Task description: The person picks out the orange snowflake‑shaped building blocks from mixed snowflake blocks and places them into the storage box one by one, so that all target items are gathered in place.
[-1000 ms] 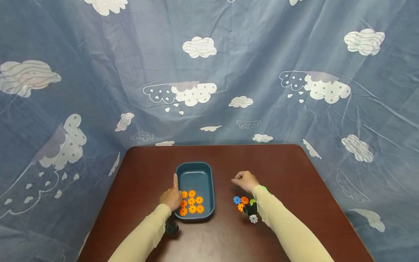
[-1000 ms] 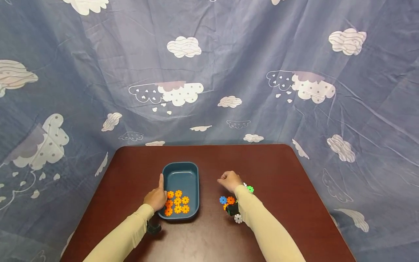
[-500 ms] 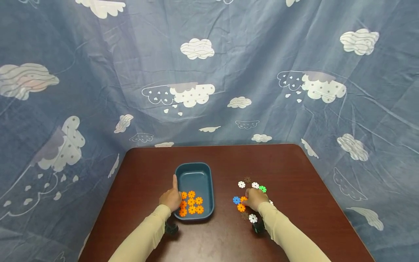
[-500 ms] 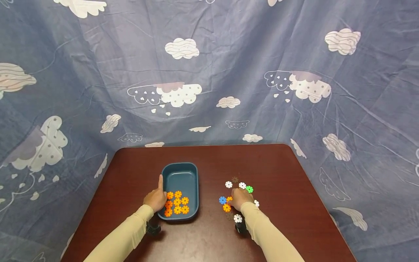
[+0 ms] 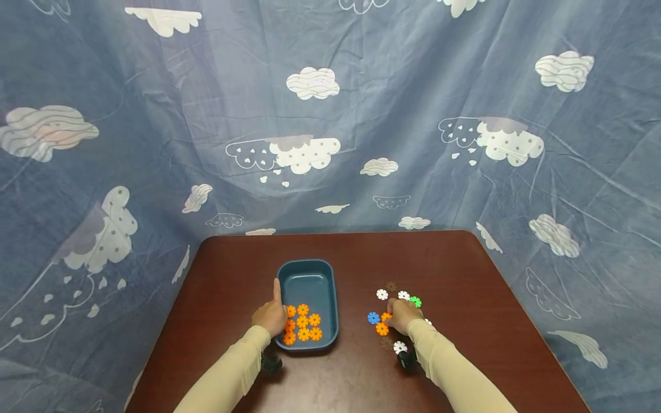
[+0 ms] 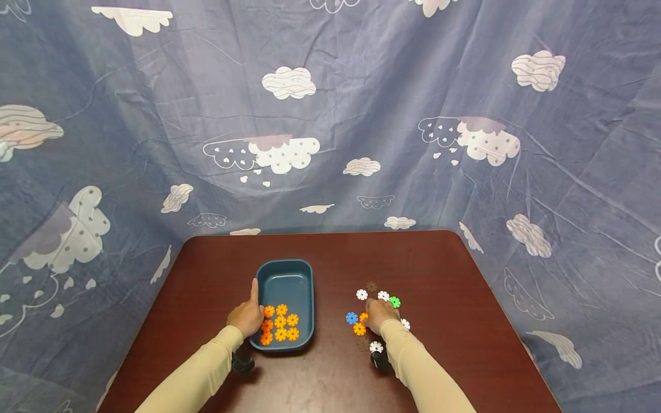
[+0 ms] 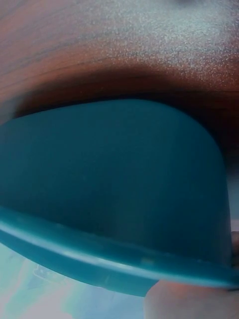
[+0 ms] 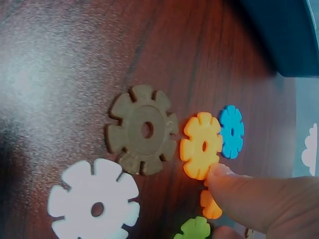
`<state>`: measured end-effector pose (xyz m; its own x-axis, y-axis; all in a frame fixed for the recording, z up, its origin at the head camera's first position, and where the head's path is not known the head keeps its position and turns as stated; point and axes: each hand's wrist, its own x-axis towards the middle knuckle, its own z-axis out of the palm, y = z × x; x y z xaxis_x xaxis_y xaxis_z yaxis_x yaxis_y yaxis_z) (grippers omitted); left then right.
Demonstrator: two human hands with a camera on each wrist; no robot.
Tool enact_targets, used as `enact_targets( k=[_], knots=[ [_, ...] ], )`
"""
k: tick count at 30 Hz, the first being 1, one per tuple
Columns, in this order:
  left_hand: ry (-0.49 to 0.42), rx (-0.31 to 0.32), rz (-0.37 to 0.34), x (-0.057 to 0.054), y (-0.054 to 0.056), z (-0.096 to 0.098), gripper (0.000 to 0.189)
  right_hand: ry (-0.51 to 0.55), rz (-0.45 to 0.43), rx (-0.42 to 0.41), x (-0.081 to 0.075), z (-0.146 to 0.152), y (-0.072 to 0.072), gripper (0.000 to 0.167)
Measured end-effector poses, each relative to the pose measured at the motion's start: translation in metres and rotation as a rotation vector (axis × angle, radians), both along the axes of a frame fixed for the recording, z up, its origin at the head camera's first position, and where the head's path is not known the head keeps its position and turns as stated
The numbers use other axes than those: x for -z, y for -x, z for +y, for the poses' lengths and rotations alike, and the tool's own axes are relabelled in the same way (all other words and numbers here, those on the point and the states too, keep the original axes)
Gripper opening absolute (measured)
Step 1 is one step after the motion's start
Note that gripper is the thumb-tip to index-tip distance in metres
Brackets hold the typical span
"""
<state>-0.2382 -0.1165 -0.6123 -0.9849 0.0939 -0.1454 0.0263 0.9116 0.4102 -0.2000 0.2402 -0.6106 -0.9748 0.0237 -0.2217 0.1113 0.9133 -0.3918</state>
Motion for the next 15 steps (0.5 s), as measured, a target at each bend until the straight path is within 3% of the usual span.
enact_targets(
  k=[7,15],
  knots=[
    [0.002,-0.005,-0.007,0.002,0.0,0.0,0.081,0.108,-0.028,0.029,0.004,0.003,0.0,0.034],
    [0.009,-0.01,0.004,-0.001,0.001,0.001,0.081,0.35,0.033,0.114,-0.001,0.016,0.004,0.01]
  ],
)
